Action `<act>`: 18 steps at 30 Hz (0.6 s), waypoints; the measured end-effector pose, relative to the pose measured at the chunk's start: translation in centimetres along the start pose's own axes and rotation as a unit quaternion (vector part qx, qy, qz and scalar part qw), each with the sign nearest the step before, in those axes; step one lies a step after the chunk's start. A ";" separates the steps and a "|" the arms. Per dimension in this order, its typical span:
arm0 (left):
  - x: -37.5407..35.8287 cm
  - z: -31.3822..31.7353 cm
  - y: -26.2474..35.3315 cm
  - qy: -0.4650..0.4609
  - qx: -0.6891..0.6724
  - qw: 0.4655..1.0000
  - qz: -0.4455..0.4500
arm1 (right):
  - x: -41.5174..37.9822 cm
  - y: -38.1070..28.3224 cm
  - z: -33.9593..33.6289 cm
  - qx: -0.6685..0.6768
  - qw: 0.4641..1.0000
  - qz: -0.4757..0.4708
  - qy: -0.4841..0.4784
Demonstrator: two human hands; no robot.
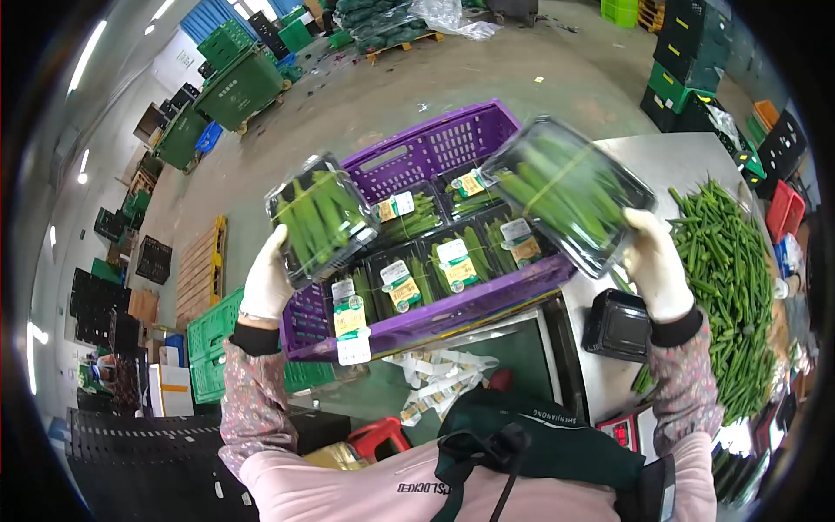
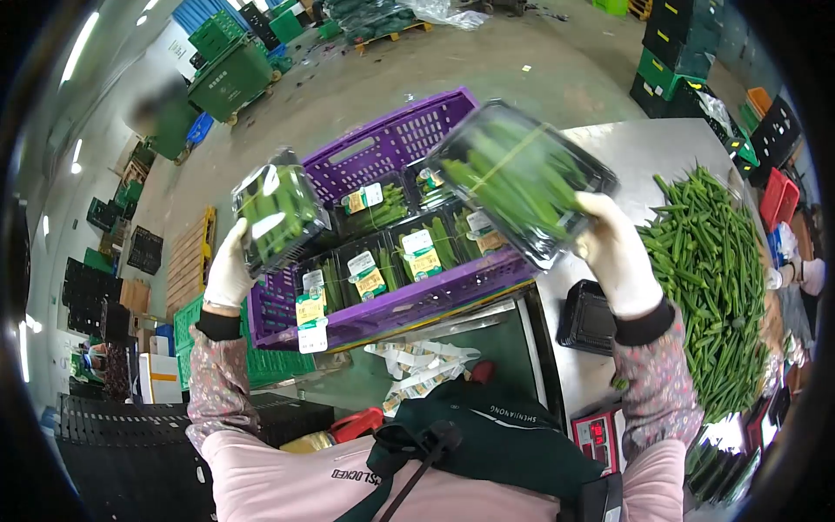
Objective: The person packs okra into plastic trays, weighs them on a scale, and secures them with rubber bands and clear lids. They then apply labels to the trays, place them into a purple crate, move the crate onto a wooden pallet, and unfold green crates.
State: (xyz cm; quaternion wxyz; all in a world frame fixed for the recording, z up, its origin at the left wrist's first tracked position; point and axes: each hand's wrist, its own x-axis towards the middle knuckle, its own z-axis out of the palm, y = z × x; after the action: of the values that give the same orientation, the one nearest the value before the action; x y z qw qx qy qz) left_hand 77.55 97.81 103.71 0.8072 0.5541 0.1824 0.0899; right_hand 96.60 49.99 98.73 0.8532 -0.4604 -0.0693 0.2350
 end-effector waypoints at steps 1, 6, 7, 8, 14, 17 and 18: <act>1.1 -0.9 -0.2 0.013 0.008 0.999 -0.034 | 1.3 -0.5 2.8 -0.041 0.999 0.013 -0.005; 5.6 -2.6 1.0 0.005 0.194 0.979 -0.056 | 12.6 0.4 8.2 -0.429 0.901 0.006 -0.066; 6.5 -2.8 1.6 -0.026 0.250 0.966 -0.064 | 14.3 0.8 9.6 -0.422 0.903 0.045 -0.061; 7.5 -2.9 2.0 -0.028 0.249 0.966 -0.063 | 18.3 2.7 8.8 -0.447 0.891 0.028 -0.077; 14.1 -2.5 1.5 -0.106 0.390 0.903 -0.143 | 29.3 7.1 9.2 -0.785 0.597 -0.160 0.026; 17.0 -1.3 0.3 -0.115 0.486 0.852 -0.157 | 27.4 7.5 10.9 -0.820 0.491 -0.293 -0.011; 18.2 -0.8 0.1 -0.146 0.472 0.847 -0.194 | 26.6 7.7 11.2 -0.792 0.516 -0.324 -0.041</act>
State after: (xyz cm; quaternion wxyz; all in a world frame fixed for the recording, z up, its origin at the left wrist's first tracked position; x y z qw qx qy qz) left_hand 93.94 104.88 99.96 0.4669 0.8281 0.1864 -0.2479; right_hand 113.65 74.38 96.11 0.1495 -0.8809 -0.4064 -0.1913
